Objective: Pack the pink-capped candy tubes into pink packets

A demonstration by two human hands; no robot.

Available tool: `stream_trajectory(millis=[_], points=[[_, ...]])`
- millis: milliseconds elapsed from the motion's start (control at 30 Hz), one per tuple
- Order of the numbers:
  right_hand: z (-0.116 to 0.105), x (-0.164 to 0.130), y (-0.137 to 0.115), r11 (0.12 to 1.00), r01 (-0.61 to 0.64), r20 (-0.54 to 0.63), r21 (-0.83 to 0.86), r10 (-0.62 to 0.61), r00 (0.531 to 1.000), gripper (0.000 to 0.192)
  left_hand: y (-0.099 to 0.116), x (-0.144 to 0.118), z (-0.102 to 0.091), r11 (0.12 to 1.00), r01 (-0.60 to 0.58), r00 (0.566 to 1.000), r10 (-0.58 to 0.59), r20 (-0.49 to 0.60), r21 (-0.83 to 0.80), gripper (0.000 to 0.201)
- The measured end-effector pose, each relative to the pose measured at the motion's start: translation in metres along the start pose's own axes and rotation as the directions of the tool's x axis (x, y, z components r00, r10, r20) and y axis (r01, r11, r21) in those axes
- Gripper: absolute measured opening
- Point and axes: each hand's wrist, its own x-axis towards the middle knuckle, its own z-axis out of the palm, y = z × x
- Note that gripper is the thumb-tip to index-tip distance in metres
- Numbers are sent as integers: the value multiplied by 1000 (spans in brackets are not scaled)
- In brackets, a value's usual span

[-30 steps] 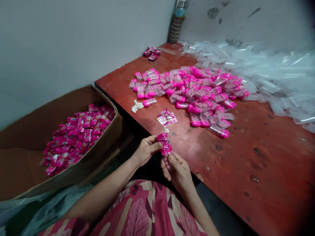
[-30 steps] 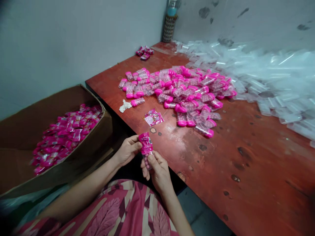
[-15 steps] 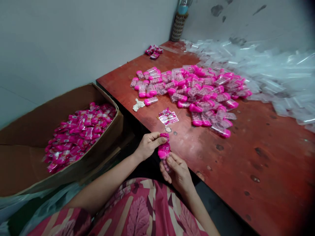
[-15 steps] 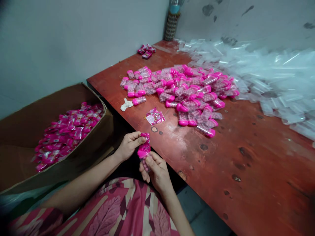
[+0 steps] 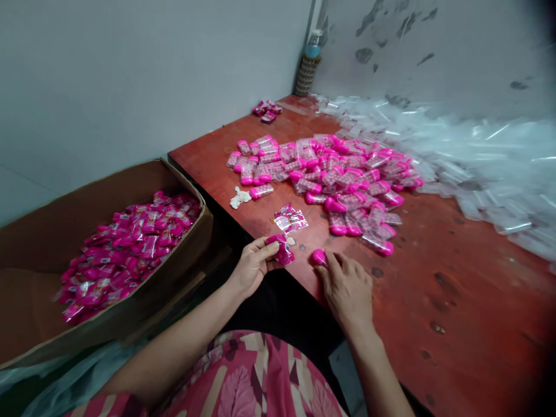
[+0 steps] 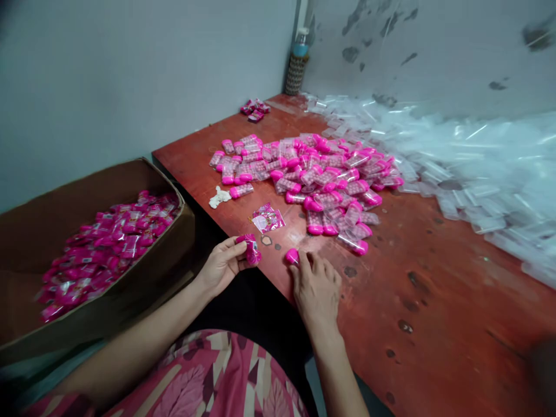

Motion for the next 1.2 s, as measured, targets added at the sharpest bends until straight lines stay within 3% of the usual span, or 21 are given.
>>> stream_trajectory(millis=[67,133,200,267,333,433,500,533,633,733,800,867,900,1000,1067,1200], points=[[-3,0,-2,990,23,-79,142,-12,997,33,-2,-1,7,1000,-18,1000,17,12,14,16],[-9,-5,-16,891,-28,-32,454,48,998,29,-5,-1,13,999,-42,999,42,3,22,15],[-13,-10,-33,655,-185,150,732,109,983,24,-8,-2,20,996,-80,997,80,-5,49,13],[-14,-12,-48,404,-331,301,853,139,944,23,-11,-4,24,985,-125,992,126,4,122,13],[-11,-11,-55,212,-387,350,897,190,917,22,-13,-8,25,953,-176,984,176,24,246,12],[-6,-6,-54,17,-400,383,916,252,889,19,-13,-13,23,894,-224,974,221,55,387,13],[-4,-5,-51,-15,-394,383,919,272,883,16,-13,-15,21,910,-200,980,194,53,363,16],[-4,-5,-49,8,-381,363,925,282,888,15,-13,-15,20,925,-182,983,178,44,334,16],[-7,-6,-48,191,-295,231,936,300,926,13,-13,-14,17,933,-167,985,172,12,318,16],[-8,-8,-47,343,-208,108,916,288,951,11,-12,-11,13,863,-228,965,260,-10,450,16],[-7,-9,-47,357,-193,99,914,265,959,9,-9,-10,11,771,-308,928,372,-3,558,13],[-5,-10,-46,283,-226,166,932,221,961,8,-7,-10,9,677,-392,885,463,54,623,10],[-5,-9,-47,206,-260,219,944,200,955,10,-6,-10,9,645,-426,872,481,96,634,9],[-6,-5,-48,-123,-387,403,914,150,903,19,-5,-11,8,603,-494,854,474,216,626,10],[-8,-1,-49,-295,-421,476,858,144,868,21,-5,-13,7,580,-528,840,466,280,620,11],[-10,4,-48,-417,-430,531,801,164,831,8,-3,-17,4,531,-569,817,455,355,628,12]])
